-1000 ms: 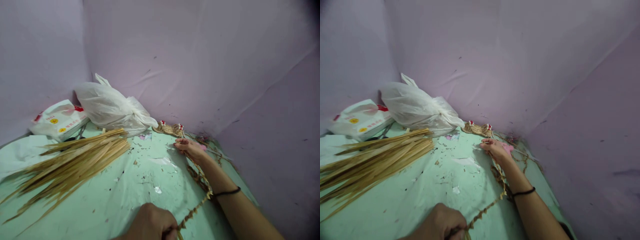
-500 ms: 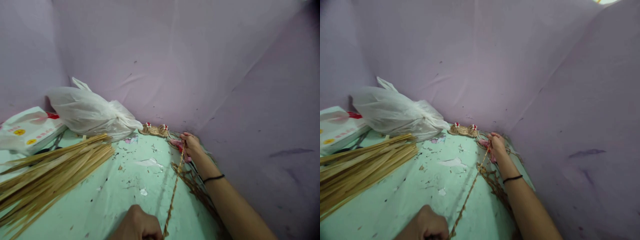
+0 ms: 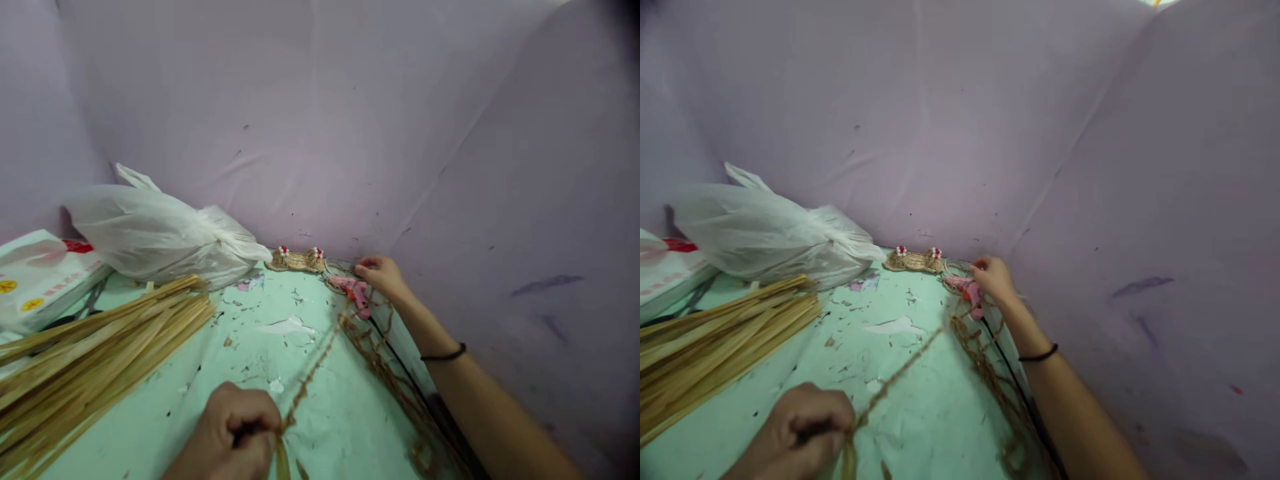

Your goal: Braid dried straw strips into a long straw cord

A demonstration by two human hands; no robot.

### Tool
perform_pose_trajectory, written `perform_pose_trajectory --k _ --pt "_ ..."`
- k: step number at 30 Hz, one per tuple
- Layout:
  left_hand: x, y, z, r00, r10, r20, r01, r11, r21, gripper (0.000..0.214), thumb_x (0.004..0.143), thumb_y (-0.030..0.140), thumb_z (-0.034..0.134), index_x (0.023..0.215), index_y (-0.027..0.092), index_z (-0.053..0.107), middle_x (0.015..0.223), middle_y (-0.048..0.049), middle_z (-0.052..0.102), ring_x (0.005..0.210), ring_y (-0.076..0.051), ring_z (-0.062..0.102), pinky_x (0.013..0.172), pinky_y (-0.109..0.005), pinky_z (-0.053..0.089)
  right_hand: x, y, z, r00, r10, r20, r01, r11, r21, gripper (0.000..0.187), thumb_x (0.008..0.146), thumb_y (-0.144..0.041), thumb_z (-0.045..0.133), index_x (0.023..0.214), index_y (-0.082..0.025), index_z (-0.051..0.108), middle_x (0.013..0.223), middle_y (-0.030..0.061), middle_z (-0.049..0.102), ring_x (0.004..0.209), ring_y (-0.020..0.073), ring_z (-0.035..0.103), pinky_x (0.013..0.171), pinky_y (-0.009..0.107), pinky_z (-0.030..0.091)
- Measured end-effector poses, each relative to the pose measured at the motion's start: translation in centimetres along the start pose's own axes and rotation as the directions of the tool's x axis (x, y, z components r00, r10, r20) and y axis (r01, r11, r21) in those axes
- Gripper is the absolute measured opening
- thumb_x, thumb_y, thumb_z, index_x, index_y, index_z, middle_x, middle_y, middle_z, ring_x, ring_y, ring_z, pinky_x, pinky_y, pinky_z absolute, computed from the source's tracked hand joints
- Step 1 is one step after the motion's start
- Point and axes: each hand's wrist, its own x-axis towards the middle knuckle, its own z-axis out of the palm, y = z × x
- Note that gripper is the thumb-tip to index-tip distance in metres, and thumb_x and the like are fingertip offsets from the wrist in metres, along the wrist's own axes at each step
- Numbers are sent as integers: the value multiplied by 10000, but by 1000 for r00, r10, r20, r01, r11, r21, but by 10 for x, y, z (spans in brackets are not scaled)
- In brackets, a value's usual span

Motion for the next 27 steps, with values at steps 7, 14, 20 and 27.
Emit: perform_pose_trajectory --k 7,14,20,27 --pt "21 5 -38 979 -5 -205 -28 987 -157 216 598 335 509 487 151 510 467 28 329 450 -68 291 413 -190 224 -75 -62 28 581 -472 663 486 855 182 205 735 -299 523 870 -211 650 894 23 648 824 160 564 734 262 396" --pt "33 -6 -68 896 -147 -418 11 950 -312 201 568 357 552 608 160 549 400 72 264 352 -44 212 354 -171 147 -69 -46 60 813 -287 507 113 931 346 150 639 -285 605 710 -159 564 571 -4 566 504 93 506 487 207 382" --pt "47 12 -50 926 246 -285 -124 914 387 179 661 255 442 536 157 524 459 27 426 439 -77 386 441 -191 289 -95 -65 83 927 -87 364 -37 946 321 158 659 -292 577 602 -147 555 526 -3 526 461 78 440 448 199 314" --pt "85 27 -7 903 380 201 -328 306 894 206 659 192 395 717 140 585 635 -78 604 530 -181 548 513 -273 358 -106 -65 88 827 -94 554 -263 806 530 270 609 -358 626 528 -145 482 467 -45 426 438 55 349 432 197 249"
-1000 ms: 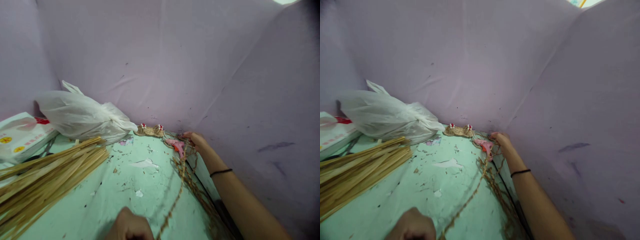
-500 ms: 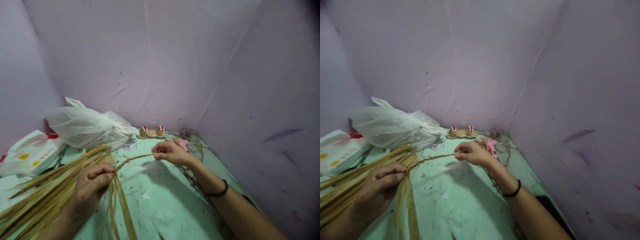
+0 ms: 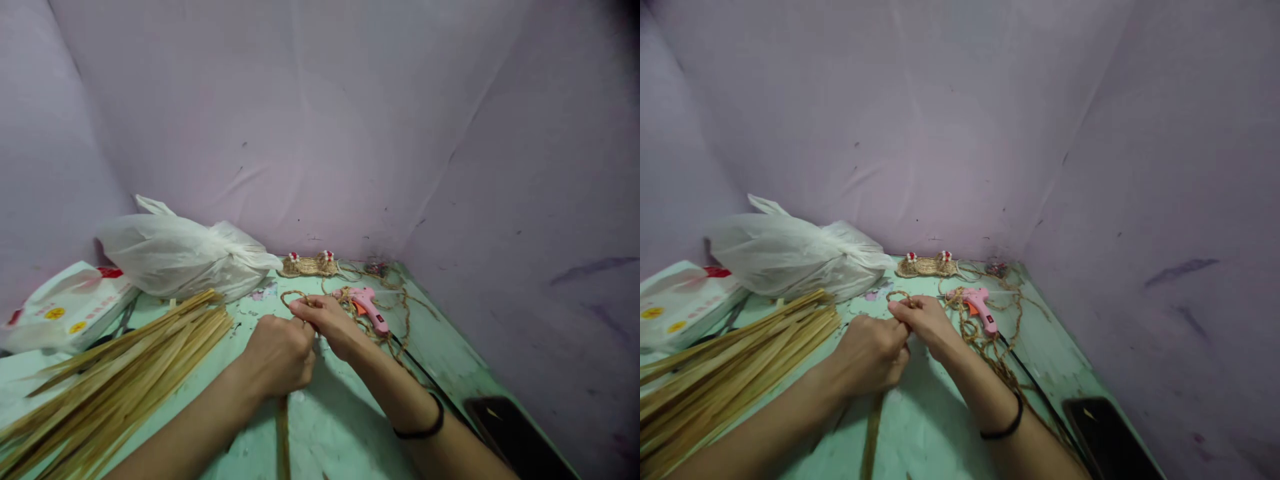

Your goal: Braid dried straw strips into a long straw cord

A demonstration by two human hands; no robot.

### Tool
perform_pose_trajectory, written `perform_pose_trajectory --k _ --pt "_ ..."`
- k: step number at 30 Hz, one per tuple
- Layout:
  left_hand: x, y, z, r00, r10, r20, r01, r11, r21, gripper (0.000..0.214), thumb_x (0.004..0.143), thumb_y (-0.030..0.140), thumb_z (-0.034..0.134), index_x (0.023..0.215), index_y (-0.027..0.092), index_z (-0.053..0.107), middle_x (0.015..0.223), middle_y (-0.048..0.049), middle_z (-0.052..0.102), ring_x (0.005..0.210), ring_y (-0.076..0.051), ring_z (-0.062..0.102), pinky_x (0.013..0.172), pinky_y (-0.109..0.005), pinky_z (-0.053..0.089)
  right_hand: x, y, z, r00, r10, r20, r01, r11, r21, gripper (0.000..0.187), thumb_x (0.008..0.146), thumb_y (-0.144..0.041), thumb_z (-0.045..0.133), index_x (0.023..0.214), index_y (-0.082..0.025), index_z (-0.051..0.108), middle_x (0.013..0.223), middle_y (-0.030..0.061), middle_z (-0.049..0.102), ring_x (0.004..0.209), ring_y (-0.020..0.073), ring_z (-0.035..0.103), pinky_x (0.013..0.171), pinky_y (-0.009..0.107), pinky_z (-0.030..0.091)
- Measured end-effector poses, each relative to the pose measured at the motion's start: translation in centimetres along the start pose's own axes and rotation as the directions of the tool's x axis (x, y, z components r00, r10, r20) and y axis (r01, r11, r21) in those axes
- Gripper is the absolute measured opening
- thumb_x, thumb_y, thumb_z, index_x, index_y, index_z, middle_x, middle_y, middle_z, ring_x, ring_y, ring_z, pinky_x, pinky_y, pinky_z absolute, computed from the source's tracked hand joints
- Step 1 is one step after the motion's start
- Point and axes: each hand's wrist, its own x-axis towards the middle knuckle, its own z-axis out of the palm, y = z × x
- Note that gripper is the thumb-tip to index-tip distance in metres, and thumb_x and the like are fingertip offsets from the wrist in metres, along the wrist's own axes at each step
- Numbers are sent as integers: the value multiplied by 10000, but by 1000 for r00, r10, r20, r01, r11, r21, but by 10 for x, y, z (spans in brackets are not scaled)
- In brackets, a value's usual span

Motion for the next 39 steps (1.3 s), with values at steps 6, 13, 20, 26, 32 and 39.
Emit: perform_pose_trajectory --k 6,13,20,26,32,39 --pt "9 -6 16 970 -206 130 208 978 -6 248 705 217 366 752 163 603 694 -91 629 651 -213 587 593 -291 378 9 8 -24 989 94 -116 -74 984 162 190 600 -314 608 624 -136 547 651 34 596 556 86 496 495 199 330" --pt "10 -30 22 866 -478 144 488 872 -38 266 700 279 388 689 180 635 708 -80 643 671 -188 569 550 -246 316 10 5 -31 989 -37 -143 63 982 180 238 523 -220 654 715 -148 533 643 19 614 486 64 452 439 184 269" --pt "13 -38 27 777 -602 185 625 774 -105 278 691 313 400 689 191 650 716 -94 648 680 -214 571 519 -249 292 8 12 -19 983 -132 -127 146 984 107 170 559 -197 611 714 -163 552 620 8 610 573 107 542 493 200 340" --pt "10 -33 34 752 -651 102 659 739 -140 313 724 355 357 722 200 629 717 -87 640 685 -222 574 500 -255 268 6 25 -3 992 -129 -2 128 987 -100 141 600 -153 529 736 -160 569 612 -21 553 420 63 454 399 189 351" --pt "14 -24 38 666 -746 -18 735 660 -156 273 713 319 361 718 221 616 705 -54 642 679 -198 579 519 -258 269 9 31 -2 991 -99 -89 103 994 45 198 565 -205 594 716 -177 469 596 -42 533 435 90 506 439 224 416" --pt "15 -23 35 657 -753 -30 746 655 -115 269 713 335 366 703 222 609 682 -59 639 652 -214 580 495 -263 254 6 26 -5 979 -197 -58 173 943 -283 102 602 -184 529 535 -125 580 528 -7 521 519 84 431 500 202 330"
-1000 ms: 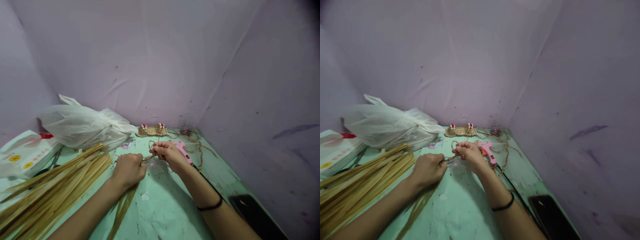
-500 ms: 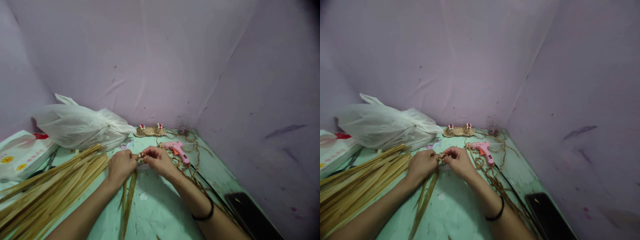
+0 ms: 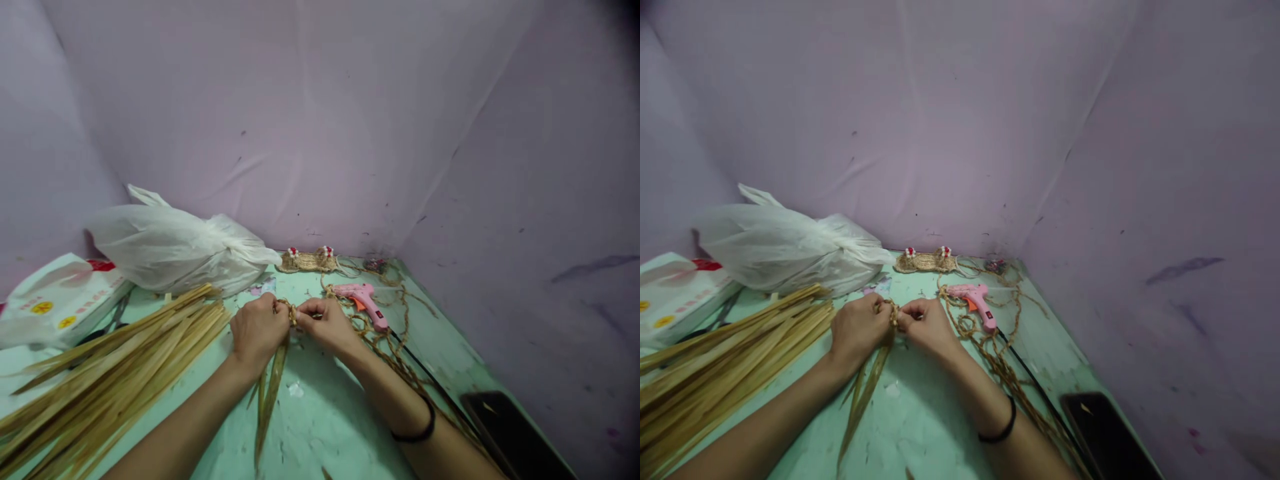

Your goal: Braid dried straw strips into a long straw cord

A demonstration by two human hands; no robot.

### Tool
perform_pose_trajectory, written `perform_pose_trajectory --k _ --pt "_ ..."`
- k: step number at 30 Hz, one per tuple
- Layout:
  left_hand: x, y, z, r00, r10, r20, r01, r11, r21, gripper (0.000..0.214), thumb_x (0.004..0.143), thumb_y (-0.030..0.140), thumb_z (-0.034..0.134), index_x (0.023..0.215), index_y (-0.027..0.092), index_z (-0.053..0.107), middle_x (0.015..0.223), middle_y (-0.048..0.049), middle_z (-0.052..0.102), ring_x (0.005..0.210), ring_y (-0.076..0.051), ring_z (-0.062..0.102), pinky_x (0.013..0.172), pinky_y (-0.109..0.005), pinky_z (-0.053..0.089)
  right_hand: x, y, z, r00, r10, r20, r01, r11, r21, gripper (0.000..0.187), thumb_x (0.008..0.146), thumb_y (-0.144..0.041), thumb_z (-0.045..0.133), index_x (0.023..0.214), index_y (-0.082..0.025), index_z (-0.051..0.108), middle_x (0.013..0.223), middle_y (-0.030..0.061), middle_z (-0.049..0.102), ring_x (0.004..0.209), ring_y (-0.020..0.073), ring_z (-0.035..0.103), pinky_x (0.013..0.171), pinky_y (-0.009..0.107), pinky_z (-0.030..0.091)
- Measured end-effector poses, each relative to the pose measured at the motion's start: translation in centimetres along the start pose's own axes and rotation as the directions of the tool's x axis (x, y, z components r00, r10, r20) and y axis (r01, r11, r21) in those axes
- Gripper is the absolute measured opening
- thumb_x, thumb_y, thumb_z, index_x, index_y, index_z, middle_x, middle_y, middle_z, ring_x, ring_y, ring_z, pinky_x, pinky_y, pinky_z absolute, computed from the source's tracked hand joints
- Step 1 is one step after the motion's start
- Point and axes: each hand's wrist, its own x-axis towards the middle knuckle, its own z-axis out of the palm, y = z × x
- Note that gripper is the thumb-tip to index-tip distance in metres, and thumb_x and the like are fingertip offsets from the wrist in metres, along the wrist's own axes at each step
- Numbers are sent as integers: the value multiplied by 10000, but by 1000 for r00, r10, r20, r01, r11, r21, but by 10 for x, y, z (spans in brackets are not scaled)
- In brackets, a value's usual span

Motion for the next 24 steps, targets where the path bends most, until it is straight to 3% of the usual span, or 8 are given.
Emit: perform_pose_trajectory --k 6,11,15,17,20,22,24 --pt "-4 -1 -2 984 177 -33 -173 979 108 272 734 294 358 698 186 605 672 -79 634 643 -216 588 510 -265 301 4 8 -9 972 119 203 -134 989 63 252 630 -280 542 440 -133 465 419 -57 314 431 43 233 433 210 177" --pt "-10 2 -12 878 471 85 -478 853 208 276 732 232 346 763 128 600 689 -124 615 607 -249 594 507 -290 345 1 4 -22 907 178 381 -219 973 67 305 591 -285 605 413 -137 406 421 -71 271 440 35 187 445 219 132" --pt "-12 2 -15 838 532 120 -545 816 192 297 726 207 331 773 118 610 681 -132 612 578 -252 587 498 -297 350 -1 -1 -29 865 238 441 -292 955 58 274 574 -297 631 437 -118 474 422 -65 334 448 36 232 448 209 162" --pt "-8 1 -14 864 495 92 -503 856 119 294 711 219 346 742 127 624 690 -124 622 594 -237 582 521 -295 353 0 -3 -31 857 242 455 -301 952 60 272 579 -311 636 447 -110 509 428 -55 382 451 38 271 453 202 200" --pt "3 -3 -8 939 313 145 -282 938 -201 257 651 239 401 654 144 640 627 -73 621 599 -187 558 537 -256 354 0 -3 -33 859 234 456 -285 957 45 241 578 -329 652 532 -97 606 477 -27 487 478 53 366 493 201 287" --pt "11 -6 -2 933 219 286 -80 900 -429 215 590 226 432 574 138 628 542 -37 587 559 -153 527 512 -224 345 0 -3 -32 865 220 451 -253 967 14 238 565 -332 670 574 -95 643 492 -18 521 487 62 401 517 210 324" --pt "15 -7 3 905 165 391 69 852 -520 180 545 216 448 506 128 601 480 -20 541 513 -136 492 478 -213 327 0 -2 -31 871 198 449 -218 976 -6 242 553 -336 681 573 -96 656 484 -15 534 485 69 418 526 215 344"
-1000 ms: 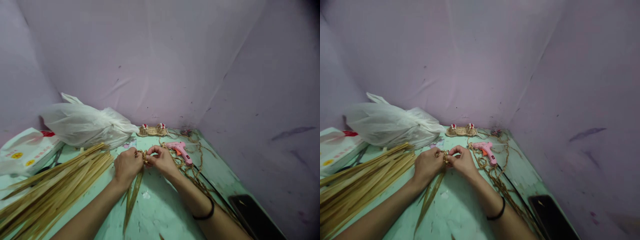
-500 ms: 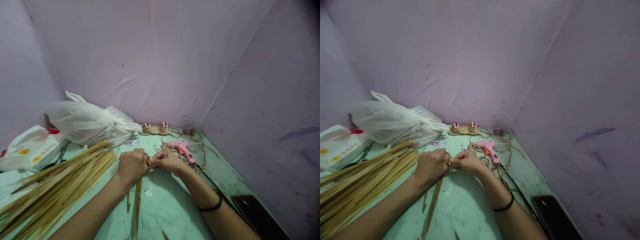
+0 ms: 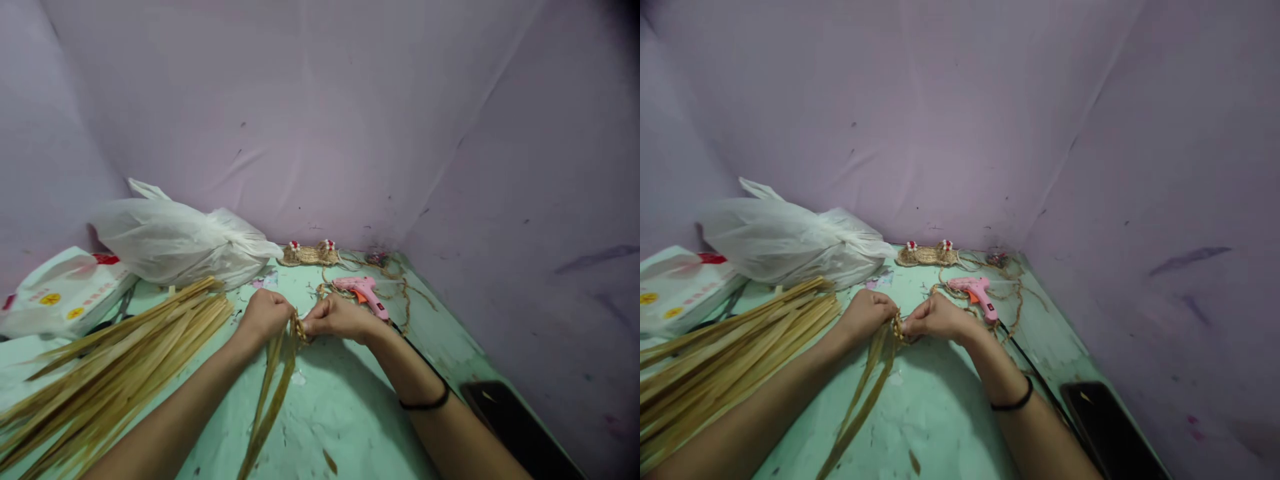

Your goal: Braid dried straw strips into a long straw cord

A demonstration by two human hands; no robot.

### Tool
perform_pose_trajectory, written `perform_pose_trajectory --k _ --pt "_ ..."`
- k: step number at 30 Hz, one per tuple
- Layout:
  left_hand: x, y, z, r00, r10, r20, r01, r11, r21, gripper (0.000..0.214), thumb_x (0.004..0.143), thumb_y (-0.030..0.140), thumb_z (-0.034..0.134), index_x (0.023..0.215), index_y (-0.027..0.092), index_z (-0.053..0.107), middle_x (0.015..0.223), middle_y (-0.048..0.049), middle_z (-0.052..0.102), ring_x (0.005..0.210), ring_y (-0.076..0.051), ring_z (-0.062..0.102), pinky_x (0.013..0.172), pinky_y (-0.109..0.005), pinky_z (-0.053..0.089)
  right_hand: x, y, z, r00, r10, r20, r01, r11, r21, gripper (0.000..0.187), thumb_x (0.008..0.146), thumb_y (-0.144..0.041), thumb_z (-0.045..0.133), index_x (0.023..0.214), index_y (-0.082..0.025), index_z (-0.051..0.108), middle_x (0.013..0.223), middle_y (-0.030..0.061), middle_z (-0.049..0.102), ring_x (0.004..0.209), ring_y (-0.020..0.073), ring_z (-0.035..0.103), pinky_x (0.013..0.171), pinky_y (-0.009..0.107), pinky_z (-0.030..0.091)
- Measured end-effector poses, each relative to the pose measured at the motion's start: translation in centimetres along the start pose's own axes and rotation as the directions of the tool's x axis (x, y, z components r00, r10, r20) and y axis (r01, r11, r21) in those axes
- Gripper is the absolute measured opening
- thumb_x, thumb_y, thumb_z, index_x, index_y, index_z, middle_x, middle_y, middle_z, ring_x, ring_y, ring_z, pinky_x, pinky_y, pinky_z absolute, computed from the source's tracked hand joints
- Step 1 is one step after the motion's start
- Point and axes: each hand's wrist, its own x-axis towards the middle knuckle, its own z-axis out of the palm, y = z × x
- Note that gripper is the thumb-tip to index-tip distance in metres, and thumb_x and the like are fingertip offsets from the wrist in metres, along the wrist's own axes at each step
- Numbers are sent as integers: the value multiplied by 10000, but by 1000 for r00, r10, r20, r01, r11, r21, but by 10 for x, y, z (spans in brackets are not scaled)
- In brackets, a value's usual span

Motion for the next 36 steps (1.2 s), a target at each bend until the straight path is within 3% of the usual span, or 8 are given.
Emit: perform_pose_trajectory --k 4,9,13,19,23,27,33,36 --pt "-5 1 5 993 -101 -61 108 987 119 175 528 224 462 532 152 621 491 -29 551 507 -149 491 466 -228 294 1 1 3 1000 -20 -10 20 1000 14 258 548 -355 686 568 -99 663 495 -6 563 494 80 452 535 218 362" --pt "-27 16 11 946 79 -315 85 876 475 224 625 264 436 639 174 640 636 -84 626 598 -191 540 502 -252 270 -1 1 4 999 43 30 -45 996 82 226 511 -291 719 589 -90 651 524 -5 577 488 59 442 505 191 331" --pt "-30 15 16 886 179 -427 -6 927 376 253 720 252 379 703 198 625 646 -39 626 595 -141 531 544 -229 293 0 0 8 991 126 53 -136 943 304 217 526 -277 693 529 -101 568 484 -20 513 418 34 361 402 177 215" --pt "-28 7 18 829 299 -472 -145 931 335 259 752 221 361 635 194 591 572 -6 576 535 -102 481 566 -202 308 5 0 21 956 250 152 -287 699 655 122 521 -155 578 540 -136 459 459 -49 412 411 35 329 401 165 190" --pt "-29 6 17 826 340 -449 -194 920 341 245 736 209 378 633 189 599 591 -6 584 551 -103 485 580 -205 314 8 0 28 948 319 -7 -267 804 531 90 540 -160 476 485 -157 404 425 -45 376 395 51 289 392 188 192" --pt "-24 3 12 892 320 -320 -265 942 204 236 702 193 396 652 178 626 602 -3 602 553 -98 491 564 -195 322 8 -2 23 934 70 -351 21 968 249 111 513 -144 453 432 -155 377 434 -51 343 412 48 274 395 195 189" --pt "-22 5 11 934 299 -194 -267 948 175 229 658 186 411 633 166 638 556 2 577 548 -101 477 561 -194 322 10 3 12 891 -3 -454 36 997 65 33 581 -200 429 570 -182 404 450 -52 400 391 77 345 389 207 244" --pt "-21 5 15 945 267 -187 -241 958 153 225 647 188 408 612 165 629 543 3 563 545 -101 464 552 -195 315 13 6 11 802 -217 -556 100 967 -233 21 596 -185 425 596 -174 442 556 -14 476 522 109 441 483 222 325"
